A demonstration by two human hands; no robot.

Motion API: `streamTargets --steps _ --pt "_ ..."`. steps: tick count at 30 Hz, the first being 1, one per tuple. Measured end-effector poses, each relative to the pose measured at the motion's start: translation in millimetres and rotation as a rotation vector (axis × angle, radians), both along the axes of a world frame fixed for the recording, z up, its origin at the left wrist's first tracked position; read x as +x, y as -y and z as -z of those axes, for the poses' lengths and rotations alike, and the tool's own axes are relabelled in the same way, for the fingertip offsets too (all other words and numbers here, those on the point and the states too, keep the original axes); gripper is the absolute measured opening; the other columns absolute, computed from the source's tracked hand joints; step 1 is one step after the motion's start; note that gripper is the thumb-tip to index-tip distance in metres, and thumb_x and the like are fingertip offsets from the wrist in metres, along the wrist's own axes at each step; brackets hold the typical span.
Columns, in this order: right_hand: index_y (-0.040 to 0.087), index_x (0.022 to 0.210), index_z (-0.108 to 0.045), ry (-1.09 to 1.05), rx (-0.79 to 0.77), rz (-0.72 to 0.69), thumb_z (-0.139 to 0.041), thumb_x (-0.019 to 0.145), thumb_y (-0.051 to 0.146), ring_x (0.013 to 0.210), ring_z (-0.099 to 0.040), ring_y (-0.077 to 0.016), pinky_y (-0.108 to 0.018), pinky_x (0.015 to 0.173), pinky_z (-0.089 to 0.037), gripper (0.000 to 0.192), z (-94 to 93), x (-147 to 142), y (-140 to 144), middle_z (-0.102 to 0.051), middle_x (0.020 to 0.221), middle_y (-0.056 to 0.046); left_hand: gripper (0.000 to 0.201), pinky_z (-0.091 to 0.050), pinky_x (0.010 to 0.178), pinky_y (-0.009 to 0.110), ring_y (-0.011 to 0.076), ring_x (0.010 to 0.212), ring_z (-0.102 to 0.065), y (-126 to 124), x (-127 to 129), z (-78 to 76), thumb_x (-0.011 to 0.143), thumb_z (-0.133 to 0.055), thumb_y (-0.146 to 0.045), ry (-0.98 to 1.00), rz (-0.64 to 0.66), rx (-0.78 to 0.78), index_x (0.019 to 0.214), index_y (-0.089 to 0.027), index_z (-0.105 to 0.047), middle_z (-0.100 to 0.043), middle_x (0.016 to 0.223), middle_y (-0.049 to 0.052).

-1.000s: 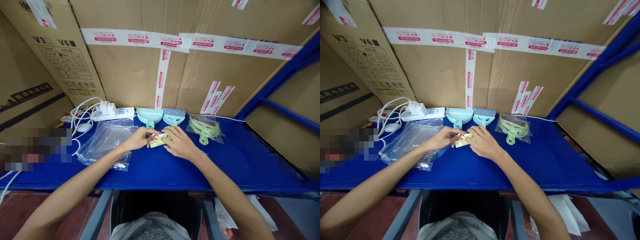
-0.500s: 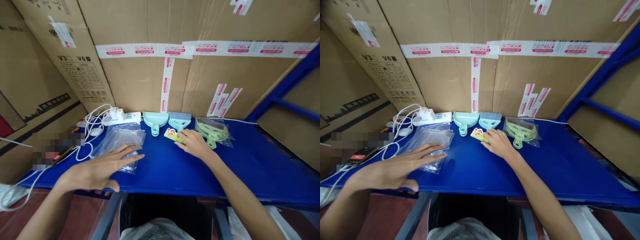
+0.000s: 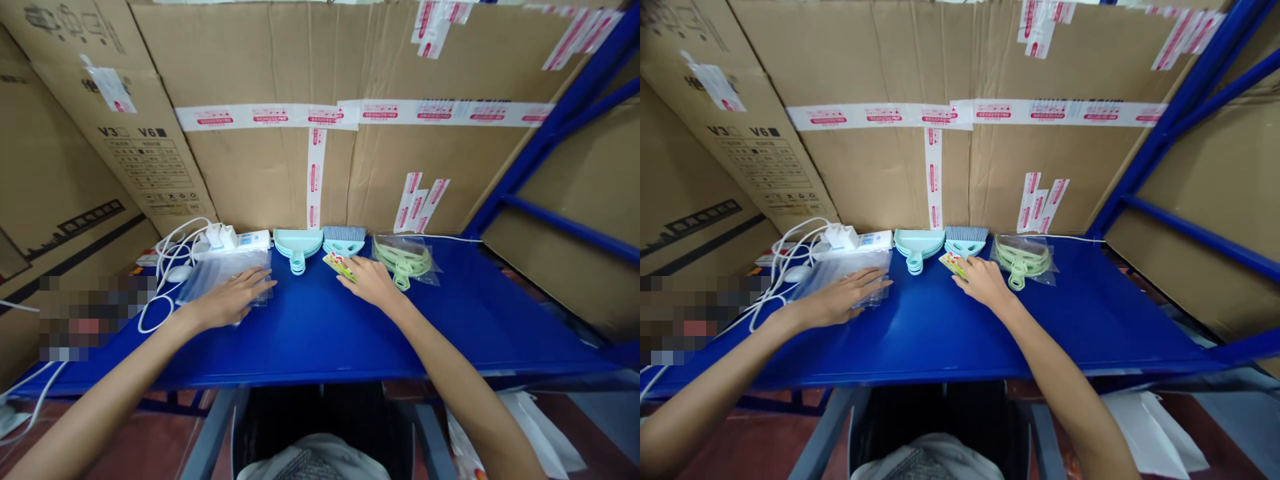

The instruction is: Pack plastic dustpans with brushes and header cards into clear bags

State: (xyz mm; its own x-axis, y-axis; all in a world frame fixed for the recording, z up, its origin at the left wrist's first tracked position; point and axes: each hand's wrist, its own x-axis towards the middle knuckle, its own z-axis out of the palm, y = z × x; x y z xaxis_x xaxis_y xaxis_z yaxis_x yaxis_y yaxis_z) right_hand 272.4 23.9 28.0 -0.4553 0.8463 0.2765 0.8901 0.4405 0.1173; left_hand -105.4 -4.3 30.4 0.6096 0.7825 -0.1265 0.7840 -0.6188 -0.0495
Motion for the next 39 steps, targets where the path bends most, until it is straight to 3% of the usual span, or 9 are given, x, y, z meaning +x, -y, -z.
streamTargets --steps 6,9,12,14,17,21,28,34,39 --pt "0.02 0.141 -0.057 -0.016 -0.033 0.181 -0.049 0.108 0.045 0.102 -0.075 -0.0299 -0.033 0.076 -0.051 0.043 -0.2 -11.1 9.0 -0.074 0.121 -0.015 0.094 -0.038 0.126 0.058 0.0395 0.157 -0.04 -25.0 18.4 -1.7 0.074 -0.065 -0.007 0.0 0.026 -0.13 0.164 -0.022 -0.041 -0.043 0.168 0.018" --pt "0.017 0.147 -0.05 -0.022 -0.002 0.324 -0.047 0.108 0.039 0.102 -0.075 -0.0317 -0.036 0.079 -0.054 0.044 0.2 -10.5 10.2 -0.071 0.124 -0.02 0.083 -0.047 0.119 0.057 0.0407 0.145 -0.053 -19.4 22.3 -4.8 0.075 -0.065 -0.008 0.013 0.014 -0.117 0.157 -0.018 -0.051 -0.055 0.154 0.021" --pt "0.012 0.145 -0.052 -0.015 -0.073 0.46 -0.052 0.106 0.034 0.102 -0.076 -0.0333 -0.038 0.081 -0.056 0.045 2.9 -4.2 6.8 -0.072 0.12 -0.024 0.079 -0.049 0.118 0.057 0.0411 0.145 -0.052 -2.6 35.1 -14.4 0.078 -0.069 -0.01 0.064 0.068 -0.079 0.155 -0.019 -0.053 -0.051 0.157 0.021" --pt "0.008 0.143 -0.053 -0.022 -0.111 0.519 -0.053 0.105 0.031 0.103 -0.077 -0.0333 -0.039 0.084 -0.056 0.044 4.8 1.1 3.3 -0.073 0.116 -0.025 0.069 -0.047 0.12 0.055 0.037 0.147 -0.05 7.2 53.2 -22.7 0.088 -0.067 -0.018 0.154 0.163 -0.016 0.155 -0.024 -0.052 -0.048 0.161 0.017" --pt "0.006 0.139 -0.057 -0.03 -0.106 0.575 -0.052 0.104 0.028 0.106 -0.076 -0.0329 -0.039 0.086 -0.056 0.042 5.5 7.5 -0.5 -0.073 0.114 -0.025 0.048 -0.051 0.116 0.052 0.0322 0.142 -0.053 5.9 88.5 -29.7 0.101 -0.056 -0.021 0.213 0.235 0.178 0.148 -0.021 -0.057 -0.058 0.15 0.015" --pt "0.008 0.136 -0.061 -0.007 -0.118 0.56 -0.054 0.102 0.028 0.109 -0.076 -0.0327 -0.039 0.088 -0.056 0.039 4.1 10.0 -1.2 -0.074 0.115 -0.024 0.046 -0.06 0.099 0.052 0.0386 0.14 -0.05 -22.7 119.2 -18.6 0.1 -0.055 -0.014 0.117 0.055 0.397 0.146 -0.017 -0.059 -0.06 0.144 0.02" --pt "0.01 0.144 -0.059 0.004 -0.131 0.522 -0.05 0.105 0.034 0.109 -0.075 -0.0332 -0.04 0.087 -0.055 0.047 10.1 4.7 -6.2 -0.074 0.119 -0.023 0.041 -0.066 0.085 0.046 0.0379 0.136 -0.051 -44.4 106.0 14.0 0.105 -0.051 -0.019 0.178 0.047 0.45 0.145 -0.017 -0.06 -0.057 0.144 0.021" --pt "0.009 0.153 -0.051 -0.008 -0.164 0.639 -0.051 0.104 0.033 0.113 -0.074 -0.0388 -0.045 0.091 -0.054 0.055 7.4 18.9 -13.8 -0.075 0.12 -0.025 0.039 -0.063 0.097 0.052 0.0343 0.13 -0.057 -54.0 88.8 24.8 0.108 -0.046 -0.018 0.352 0.134 0.4 0.144 -0.017 -0.062 -0.058 0.138 0.019" --pt "0.008 0.147 -0.055 0.039 -0.231 0.635 -0.052 0.104 0.034 0.114 -0.074 -0.0404 -0.046 0.091 -0.053 0.051 -3.0 15.7 -0.9 -0.075 0.12 -0.026 0.038 -0.062 0.097 0.053 0.0347 0.127 -0.06 -61.8 82.5 30.3 0.108 -0.045 -0.021 0.423 0.159 0.394 0.141 -0.016 -0.063 -0.06 0.134 0.02"
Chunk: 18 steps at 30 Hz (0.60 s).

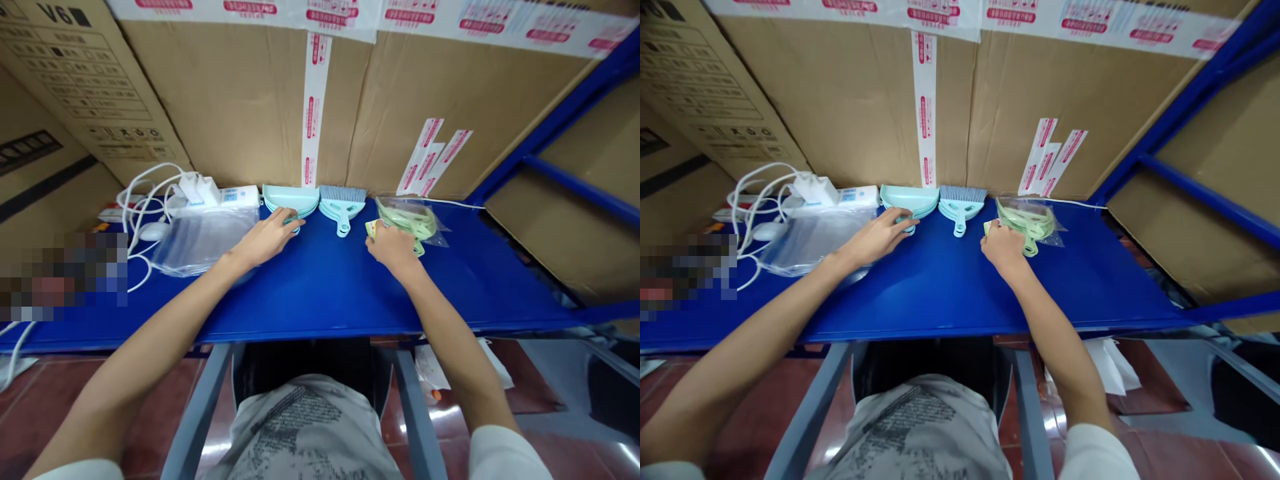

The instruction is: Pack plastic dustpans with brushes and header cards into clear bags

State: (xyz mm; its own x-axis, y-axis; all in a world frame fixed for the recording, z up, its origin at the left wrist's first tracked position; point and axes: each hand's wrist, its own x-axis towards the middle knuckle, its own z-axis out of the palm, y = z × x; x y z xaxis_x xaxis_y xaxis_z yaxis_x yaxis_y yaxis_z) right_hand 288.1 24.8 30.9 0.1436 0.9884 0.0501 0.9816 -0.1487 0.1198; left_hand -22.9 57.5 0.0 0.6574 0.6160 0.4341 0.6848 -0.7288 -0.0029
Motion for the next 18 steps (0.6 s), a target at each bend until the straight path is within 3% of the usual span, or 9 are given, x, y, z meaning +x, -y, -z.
streamTargets --steps 5,10,15,18 --pt "0.009 0.137 -0.059 0.063 -0.068 0.014 -0.047 0.107 0.038 0.105 -0.076 -0.0379 -0.043 0.086 -0.053 0.043 3.6 -5.2 47.5 -0.076 0.112 -0.024 0.038 -0.06 0.1 0.051 0.0319 0.12 -0.065 -2.9 -4.1 -1.0 0.109 -0.045 -0.02 0.032 0.051 -0.015 0.142 -0.014 -0.061 -0.06 0.133 0.02" --pt "0.011 0.134 -0.059 0.11 -0.045 0.015 -0.044 0.108 0.051 0.098 -0.075 -0.038 -0.043 0.082 -0.051 0.051 -2.4 0.8 81.7 -0.073 0.106 -0.022 0.037 -0.059 0.101 0.05 0.031 0.12 -0.066 -3.8 -5.7 -1.5 0.109 -0.043 -0.019 0.043 0.062 -0.032 0.14 -0.015 -0.062 -0.061 0.133 0.019" --pt "0.011 0.138 -0.057 0.096 0.274 0.113 -0.043 0.106 0.058 0.105 -0.07 -0.0422 -0.046 0.081 -0.05 0.059 -22.8 30.1 56.2 -0.067 0.119 -0.029 0.04 -0.061 0.1 0.049 0.0307 0.121 -0.066 0.7 -4.0 -4.1 0.107 -0.044 -0.018 0.037 0.025 -0.048 0.144 -0.015 -0.059 -0.058 0.137 0.02" --pt "0.011 0.141 -0.057 0.017 0.208 0.143 -0.053 0.102 0.05 0.1 -0.072 -0.0388 -0.045 0.08 -0.052 0.055 -14.4 57.3 32.4 -0.066 0.124 -0.029 0.041 -0.061 0.1 0.047 0.0307 0.124 -0.065 4.8 -2.3 -8.3 0.106 -0.046 -0.017 0.028 -0.017 -0.05 0.145 -0.017 -0.058 -0.057 0.14 0.019"
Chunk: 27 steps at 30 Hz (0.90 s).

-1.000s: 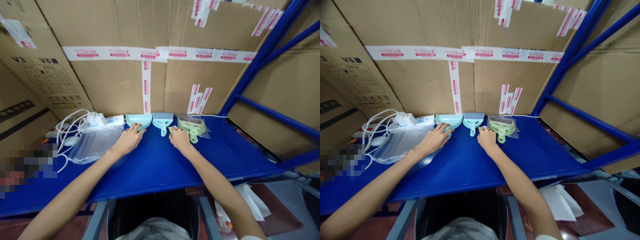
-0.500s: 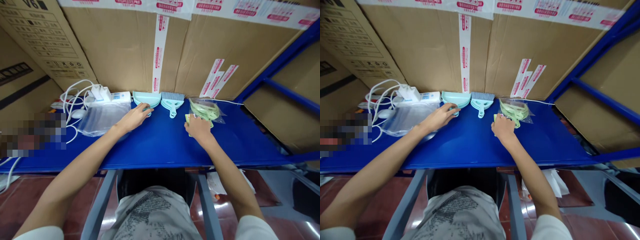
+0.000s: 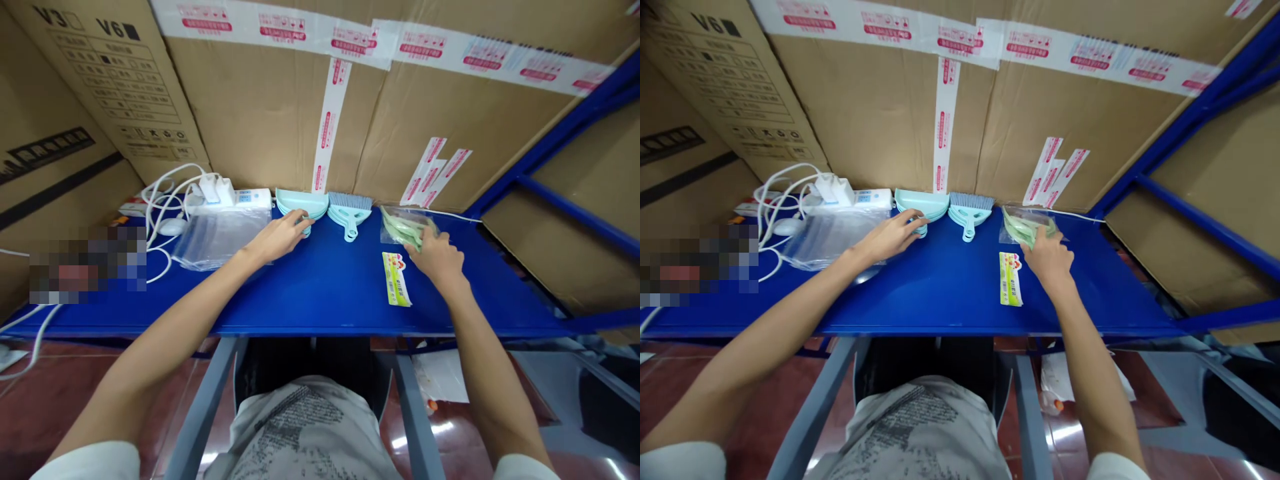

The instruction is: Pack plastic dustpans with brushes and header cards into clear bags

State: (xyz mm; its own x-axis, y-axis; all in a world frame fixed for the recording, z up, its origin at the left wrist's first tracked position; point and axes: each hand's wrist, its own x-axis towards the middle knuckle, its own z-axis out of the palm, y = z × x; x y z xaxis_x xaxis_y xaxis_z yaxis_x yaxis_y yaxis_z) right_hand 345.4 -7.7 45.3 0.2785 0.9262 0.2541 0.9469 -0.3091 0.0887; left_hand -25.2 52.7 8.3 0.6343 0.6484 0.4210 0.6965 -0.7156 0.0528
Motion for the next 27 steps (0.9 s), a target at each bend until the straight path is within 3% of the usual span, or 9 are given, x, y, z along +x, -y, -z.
streamTargets --steps 2,7,12,15,18,21,24,27 --pt "0.011 0.132 -0.064 -0.055 -0.009 -0.054 -0.055 0.102 0.042 0.098 -0.072 -0.0353 -0.041 0.08 -0.052 0.045 13.4 15.6 -11.3 -0.071 0.115 -0.025 0.041 -0.061 0.1 0.047 0.0314 0.127 -0.064 2.8 1.4 -3.6 0.105 -0.046 -0.015 -0.019 -0.021 0.003 0.145 -0.016 -0.057 -0.056 0.142 0.02" --pt "0.012 0.109 -0.075 -0.104 0.165 -0.096 -0.06 0.098 0.038 0.09 -0.073 -0.0334 -0.039 0.077 -0.051 0.032 38.4 38.9 -24.7 -0.077 0.093 -0.02 0.042 -0.062 0.094 0.043 0.0327 0.13 -0.062 7.1 3.8 -10.4 0.106 -0.043 -0.013 -0.07 -0.058 -0.002 0.145 -0.013 -0.056 -0.056 0.143 0.021" --pt "0.017 0.087 -0.072 -0.216 0.163 -0.162 -0.071 0.089 0.05 0.084 -0.073 -0.034 -0.041 0.081 -0.05 0.033 39.0 51.4 -29.1 -0.076 0.079 -0.014 0.041 -0.062 0.093 0.041 0.0307 0.128 -0.063 7.4 3.3 -9.7 0.105 -0.043 -0.012 -0.061 -0.065 0.031 0.144 -0.012 -0.057 -0.058 0.141 0.02" --pt "0.019 0.084 -0.07 -0.234 0.309 -0.131 -0.066 0.09 0.048 0.085 -0.074 -0.0359 -0.046 0.086 -0.05 0.03 34.3 65.3 -29.7 -0.076 0.08 -0.016 0.039 -0.062 0.092 0.04 0.0282 0.123 -0.066 6.4 2.9 -7.8 0.103 -0.045 -0.011 0.001 -0.053 0.063 0.139 -0.014 -0.061 -0.061 0.137 0.018" --pt "0.025 0.079 -0.065 -0.265 0.528 -0.21 -0.064 0.091 0.055 0.082 -0.073 -0.0362 -0.048 0.086 -0.05 0.032 21.1 84.5 -22.9 -0.076 0.08 -0.017 0.032 -0.06 0.092 0.04 0.0266 0.117 -0.067 6.2 4.3 -8.0 0.104 -0.045 -0.013 0.186 -0.021 0.106 0.128 -0.015 -0.066 -0.065 0.128 0.017" --pt "0.032 0.072 -0.056 -0.301 0.742 -0.381 -0.068 0.09 0.061 0.083 -0.073 -0.0348 -0.046 0.083 -0.053 0.036 0.6 94.7 -5.7 -0.076 0.084 -0.015 0.026 -0.059 0.091 0.038 0.0228 0.106 -0.068 7.7 8.4 -11.2 0.105 -0.046 -0.018 0.515 0.033 0.081 0.116 -0.017 -0.07 -0.068 0.117 0.013" --pt "0.034 0.072 -0.051 -0.356 0.836 -0.492 -0.072 0.091 0.054 0.092 -0.074 -0.035 -0.046 0.087 -0.056 0.035 -16.3 83.2 14.0 -0.077 0.097 -0.013 0.018 -0.058 0.084 0.033 0.0198 0.101 -0.069 11.1 14.1 -16.2 0.103 -0.058 -0.029 0.836 0.105 -0.122 0.109 -0.019 -0.072 -0.07 0.113 0.01" --pt "0.032 0.07 -0.052 -0.476 0.902 -0.641 -0.079 0.088 0.046 0.092 -0.077 -0.0333 -0.045 0.083 -0.06 0.035 -19.4 53.8 24.1 -0.079 0.099 -0.012 0.028 -0.058 0.093 0.036 0.0245 0.118 -0.068 15.6 19.4 -19.7 0.098 -0.07 -0.041 1.06 0.25 -0.434 0.117 -0.02 -0.07 -0.072 0.124 0.012"
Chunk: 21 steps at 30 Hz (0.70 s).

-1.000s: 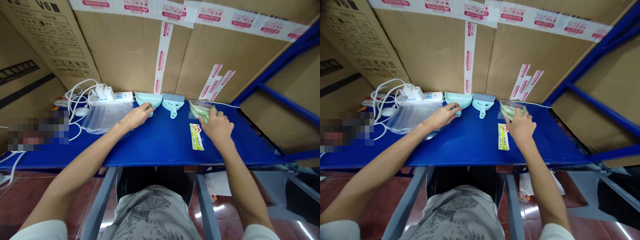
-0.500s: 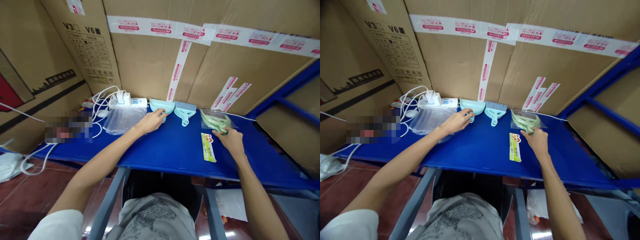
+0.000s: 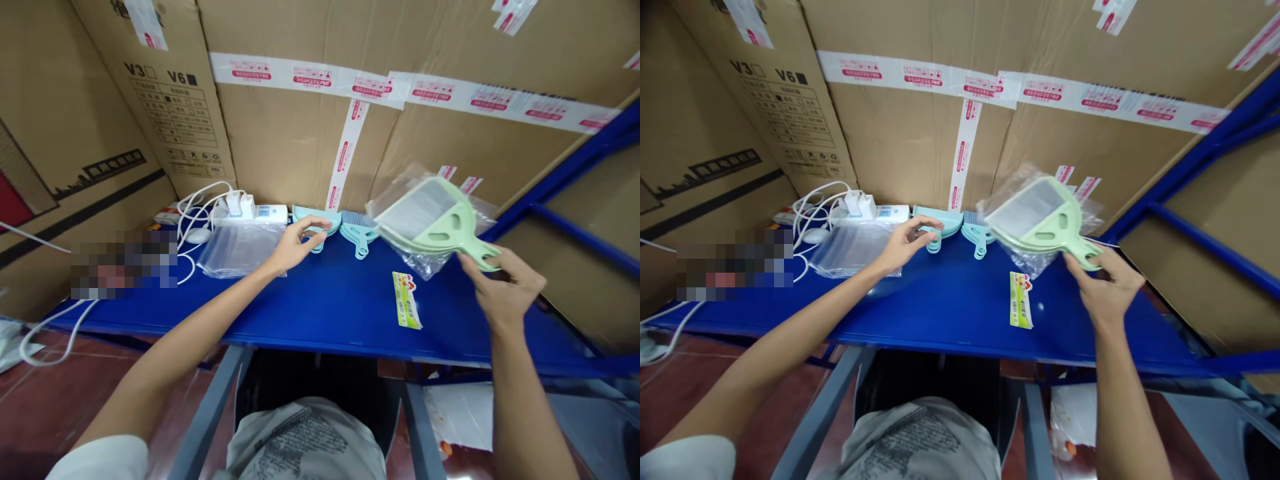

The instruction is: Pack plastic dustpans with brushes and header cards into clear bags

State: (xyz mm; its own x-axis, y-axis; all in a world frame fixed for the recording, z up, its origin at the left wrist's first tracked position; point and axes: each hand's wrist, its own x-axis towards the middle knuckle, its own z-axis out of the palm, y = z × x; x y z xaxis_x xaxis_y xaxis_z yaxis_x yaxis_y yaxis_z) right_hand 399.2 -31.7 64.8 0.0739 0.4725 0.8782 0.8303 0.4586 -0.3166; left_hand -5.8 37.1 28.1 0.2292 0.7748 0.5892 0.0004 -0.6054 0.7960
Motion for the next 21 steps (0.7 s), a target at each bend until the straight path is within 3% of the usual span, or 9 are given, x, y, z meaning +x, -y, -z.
streamTargets --steps 3,6,10,12,14,18,21 --pt "0.028 0.067 -0.053 -0.006 -0.001 -0.22 -0.084 0.085 0.04 0.092 -0.079 -0.0299 -0.042 0.079 -0.063 0.038 8.0 -33.4 -0.3 -0.081 0.101 -0.01 0.038 -0.055 0.103 0.042 0.0288 0.132 -0.064 4.4 3.4 -1.8 0.1 -0.067 -0.049 0.13 0.189 -0.169 0.128 -0.022 -0.068 -0.071 0.136 0.013" --pt "0.025 0.063 -0.049 0.047 -0.066 -0.357 -0.084 0.086 0.038 0.094 -0.079 -0.0275 -0.04 0.079 -0.063 0.044 16.0 -59.4 -4.7 -0.082 0.105 -0.011 0.042 -0.052 0.105 0.042 0.0286 0.132 -0.063 6.1 1.5 -6.4 0.097 -0.071 -0.049 0.175 0.19 -0.226 0.131 -0.024 -0.067 -0.072 0.136 0.011" --pt "0.025 0.062 -0.048 0.097 -0.138 -0.439 -0.08 0.09 0.044 0.094 -0.079 -0.0267 -0.038 0.077 -0.063 0.048 17.7 -76.6 -12.1 -0.082 0.107 -0.013 0.046 -0.057 0.093 0.037 0.0268 0.121 -0.067 1.5 -10.0 -17.4 0.087 -0.082 -0.042 0.247 0.111 -0.249 0.127 -0.025 -0.066 -0.068 0.14 0.01" --pt "0.024 0.062 -0.047 0.097 -0.139 -0.472 -0.081 0.09 0.045 0.092 -0.079 -0.0266 -0.037 0.075 -0.063 0.048 16.8 -79.6 -16.0 -0.082 0.107 -0.013 0.045 -0.056 0.091 0.036 0.0252 0.114 -0.068 -1.9 -14.5 -20.0 0.085 -0.083 -0.041 0.232 0.12 -0.305 0.123 -0.023 -0.067 -0.07 0.129 0.009" --pt "0.025 0.062 -0.048 0.103 -0.12 -0.479 -0.083 0.088 0.044 0.09 -0.079 -0.0266 -0.037 0.074 -0.064 0.047 16.2 -80.8 -19.3 -0.083 0.106 -0.013 0.048 -0.055 0.091 0.035 0.0241 0.111 -0.067 -4.6 -15.8 -18.6 0.081 -0.085 -0.039 0.21 0.112 -0.357 0.123 -0.024 -0.065 -0.071 0.119 0.007" --pt "0.025 0.064 -0.05 0.144 -0.103 -0.485 -0.084 0.087 0.039 0.09 -0.08 -0.0268 -0.035 0.069 -0.064 0.044 15.9 -81.3 -21.7 -0.083 0.106 -0.011 0.054 -0.053 0.093 0.036 0.0248 0.114 -0.067 -6.0 -12.9 -11.6 0.081 -0.086 -0.04 0.27 0.105 -0.434 0.129 -0.03 -0.061 -0.069 0.124 0.005" --pt "0.025 0.065 -0.051 0.165 -0.063 -0.497 -0.084 0.087 0.03 0.086 -0.08 -0.0249 -0.03 0.06 -0.061 0.04 15.4 -79.3 -19.8 -0.083 0.107 -0.01 0.057 -0.052 0.094 0.037 0.0244 0.109 -0.069 -3.1 -11.4 -10.4 0.083 -0.087 -0.041 0.286 0.182 -0.487 0.133 -0.031 -0.061 -0.073 0.114 0.004"
